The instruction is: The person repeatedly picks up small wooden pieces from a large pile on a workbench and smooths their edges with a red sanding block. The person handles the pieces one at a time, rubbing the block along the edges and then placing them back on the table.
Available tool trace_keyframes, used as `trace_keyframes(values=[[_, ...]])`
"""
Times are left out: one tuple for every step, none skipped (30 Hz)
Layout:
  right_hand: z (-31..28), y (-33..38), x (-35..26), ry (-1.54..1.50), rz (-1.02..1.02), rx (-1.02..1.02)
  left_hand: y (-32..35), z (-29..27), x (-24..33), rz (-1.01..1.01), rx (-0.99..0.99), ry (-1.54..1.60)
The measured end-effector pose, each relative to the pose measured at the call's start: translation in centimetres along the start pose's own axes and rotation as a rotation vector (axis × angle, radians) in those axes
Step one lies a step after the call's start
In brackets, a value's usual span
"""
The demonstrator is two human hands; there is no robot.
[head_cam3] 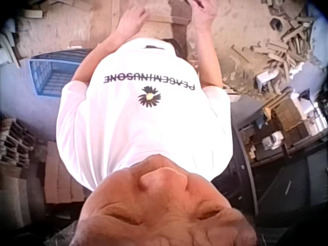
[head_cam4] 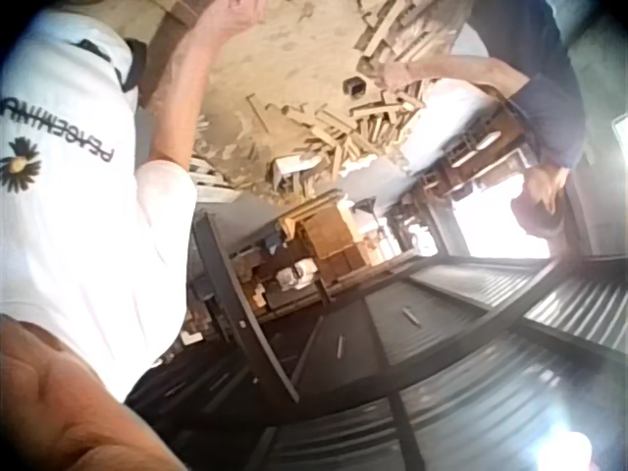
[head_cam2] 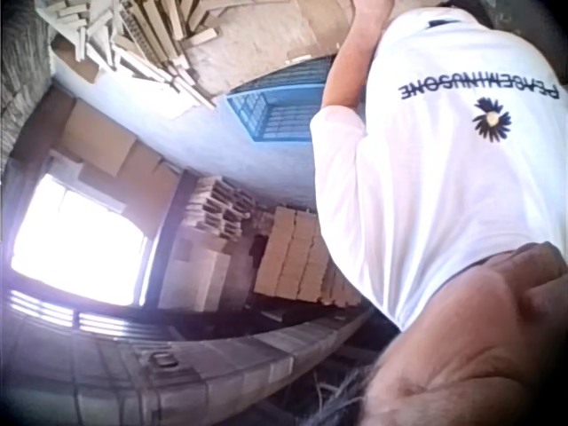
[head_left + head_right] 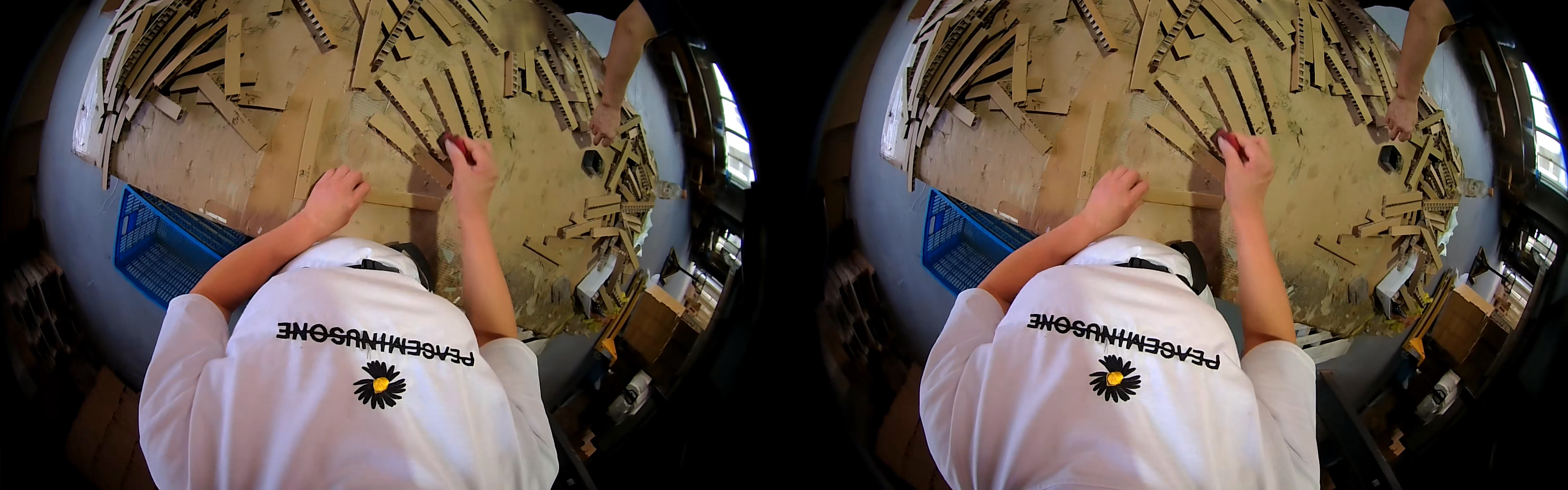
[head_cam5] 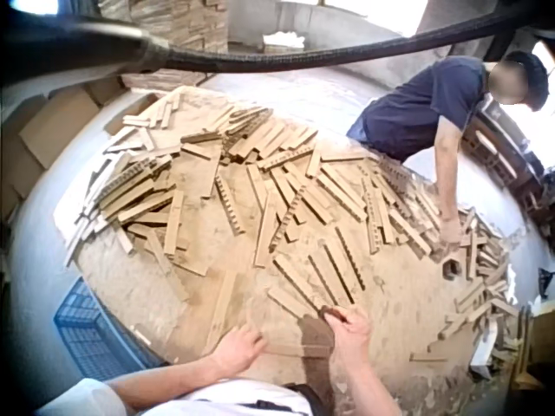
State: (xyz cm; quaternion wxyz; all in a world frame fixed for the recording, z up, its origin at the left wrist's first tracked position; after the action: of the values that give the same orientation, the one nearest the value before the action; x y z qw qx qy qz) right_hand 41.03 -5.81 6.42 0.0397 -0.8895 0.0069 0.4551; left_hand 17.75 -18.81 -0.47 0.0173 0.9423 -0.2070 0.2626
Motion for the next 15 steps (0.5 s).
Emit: trace_keyframes(values=[[-0.8,1.2,-0.8,0.065,-0.099,-0.060,0.2,0.5,-0.5,-0.018,0.024,0.000],[-1.5,2.6,-0.7,0.092,-0.129,-0.129,0.0,0.4,-0.7,-0.023,0.036,-0.009],[-1.9,4.3,0.0,0.115,-0.154,-0.196,-0.2,0.2,-0.8,-0.026,0.043,-0.021],[-2.2,5.5,0.8,0.139,-0.180,-0.264,-0.4,0.0,-1.0,-0.030,0.051,-0.032],[-2.2,6.7,1.0,0.141,-0.200,-0.273,-0.5,-0.1,-1.1,-0.022,0.041,-0.028],[-2.1,7.7,1.3,0.143,-0.221,-0.283,-0.6,-0.2,-1.3,-0.014,0.033,-0.023],[-1.9,8.5,1.7,0.144,-0.243,-0.293,-0.7,-0.2,-1.3,-0.006,0.024,-0.018],[-1.6,8.8,1.8,0.142,-0.252,-0.284,-0.7,-0.2,-1.4,-0.003,0.021,-0.020],[-1.3,9.1,1.9,0.139,-0.262,-0.276,-0.7,-0.2,-1.5,-0.001,0.018,-0.022],[-1.1,9.3,2.1,0.137,-0.273,-0.268,-0.7,-0.2,-1.6,0.000,0.016,-0.023],[-0.8,9.3,2.1,0.143,-0.304,-0.257,-0.7,-0.3,-1.5,0.001,0.014,-0.028],[-0.6,9.3,2.2,0.149,-0.336,-0.246,-0.8,-0.4,-1.5,0.000,0.013,-0.032],[-0.4,9.3,2.2,0.155,-0.369,-0.237,-0.8,-0.5,-1.4,-0.002,0.013,-0.036],[-0.2,9.3,2.3,0.177,-0.367,-0.228,-0.8,-0.5,-1.4,-0.002,0.011,-0.039],[0.0,9.4,2.5,0.199,-0.366,-0.220,-0.8,-0.5,-1.4,-0.004,0.010,-0.043]])
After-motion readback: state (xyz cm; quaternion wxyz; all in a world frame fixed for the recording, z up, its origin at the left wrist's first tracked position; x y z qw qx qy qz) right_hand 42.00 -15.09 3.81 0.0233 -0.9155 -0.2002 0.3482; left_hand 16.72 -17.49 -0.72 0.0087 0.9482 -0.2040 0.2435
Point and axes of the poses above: each hand's wrist, its own y-axis away from the middle knuckle, its own z-axis out of the palm, x = y × z, the point moved 2 cm from there along -y, towards the middle knuckle, and after that the axes turned 2 degrees about y, right-handed, at the moved point
